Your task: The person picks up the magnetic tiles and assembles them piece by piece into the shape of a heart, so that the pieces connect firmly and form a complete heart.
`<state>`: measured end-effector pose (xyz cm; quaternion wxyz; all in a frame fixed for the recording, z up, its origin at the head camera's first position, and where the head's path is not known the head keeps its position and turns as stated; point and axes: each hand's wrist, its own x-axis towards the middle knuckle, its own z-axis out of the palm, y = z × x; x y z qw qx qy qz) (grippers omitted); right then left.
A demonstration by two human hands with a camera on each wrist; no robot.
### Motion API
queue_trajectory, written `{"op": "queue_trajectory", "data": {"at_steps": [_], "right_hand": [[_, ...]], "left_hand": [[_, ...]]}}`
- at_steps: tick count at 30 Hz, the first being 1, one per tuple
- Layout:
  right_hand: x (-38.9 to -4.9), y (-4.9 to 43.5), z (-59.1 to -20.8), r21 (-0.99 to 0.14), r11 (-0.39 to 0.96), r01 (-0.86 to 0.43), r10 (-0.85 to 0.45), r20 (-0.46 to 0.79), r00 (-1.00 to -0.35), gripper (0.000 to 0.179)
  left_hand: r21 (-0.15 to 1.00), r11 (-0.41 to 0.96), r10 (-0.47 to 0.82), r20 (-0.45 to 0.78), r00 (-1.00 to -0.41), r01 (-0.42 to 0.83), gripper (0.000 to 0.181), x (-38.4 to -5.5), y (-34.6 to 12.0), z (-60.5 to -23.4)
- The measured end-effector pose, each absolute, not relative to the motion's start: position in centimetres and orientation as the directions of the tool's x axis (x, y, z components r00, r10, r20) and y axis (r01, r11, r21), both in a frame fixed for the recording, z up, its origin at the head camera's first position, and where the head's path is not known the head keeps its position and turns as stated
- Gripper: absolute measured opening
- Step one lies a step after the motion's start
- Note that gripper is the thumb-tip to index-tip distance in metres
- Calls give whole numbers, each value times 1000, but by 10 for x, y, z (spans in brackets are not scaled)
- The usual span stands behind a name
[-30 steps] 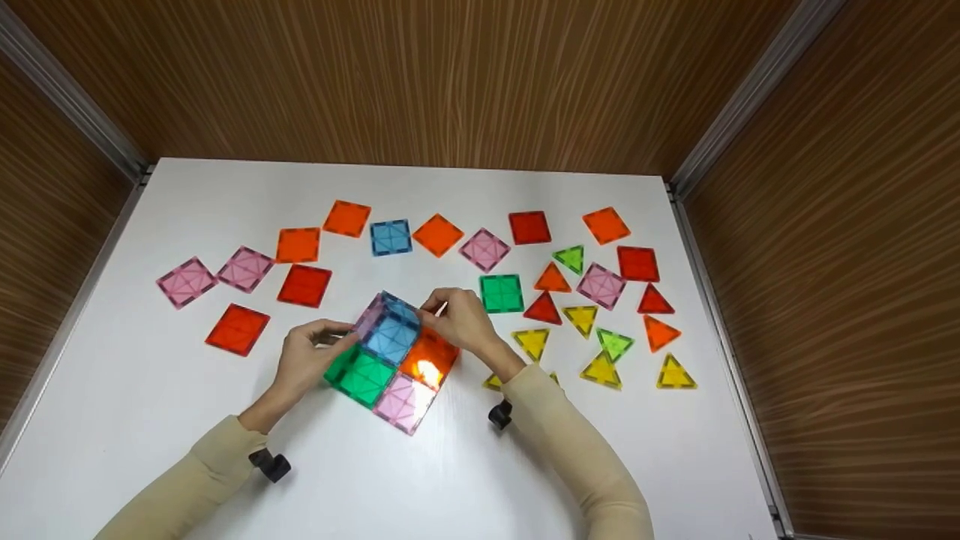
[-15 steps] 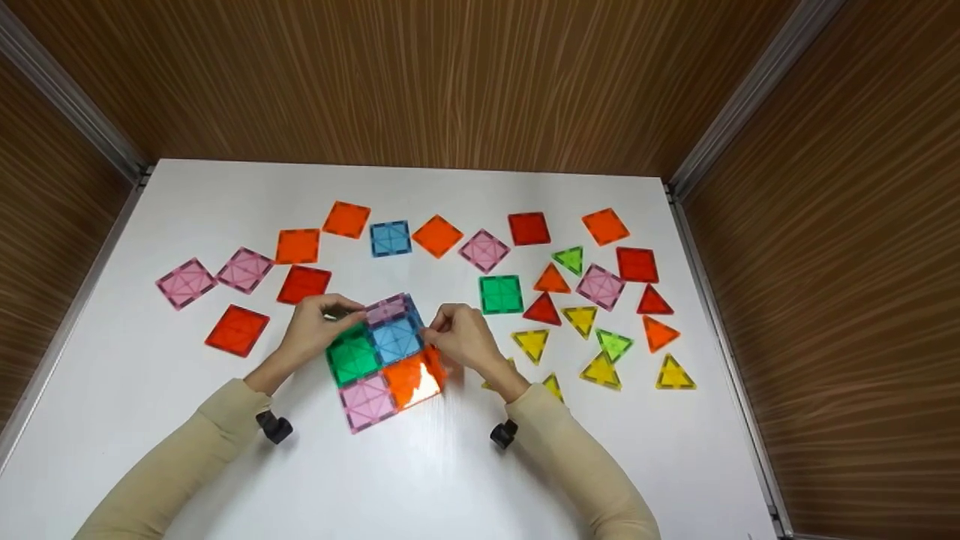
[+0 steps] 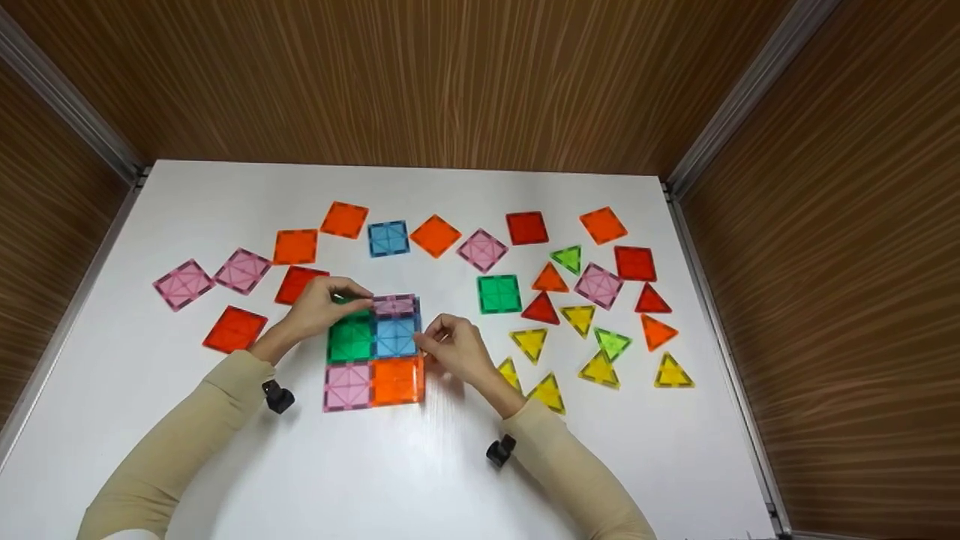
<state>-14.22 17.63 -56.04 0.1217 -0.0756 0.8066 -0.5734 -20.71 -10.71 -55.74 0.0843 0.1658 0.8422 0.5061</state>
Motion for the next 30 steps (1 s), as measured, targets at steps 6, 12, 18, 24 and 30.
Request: {"op": "queue_trajectory", "data": {"at_steps": [6, 12, 18, 24, 30], "right_hand": [[-142, 176, -560, -954, 299, 24, -267, -107, -958, 16], [-142, 178, -562, -973, 228, 37, -270, -100, -958, 19], [-140, 181, -563, -979, 190, 78, -265, -127, -956, 31], [-138, 181, -562, -978, 183, 101, -271, -149, -951, 36], [-139, 181, -561, -974, 206, 98, -272, -153, -950, 35]], "left_hand": [[883, 430, 360, 25, -933, 190, 20, -208, -111, -558], [898, 414, 320, 5, -947, 145, 33, -200, -130, -558], [902, 424, 237, -21, -971, 84, 38, -186, -166, -558], [874, 483, 149, -21, -989, 54, 40, -169, -208, -555], [826, 563, 62, -54, -997, -10, 48, -151, -250, -561]]}}
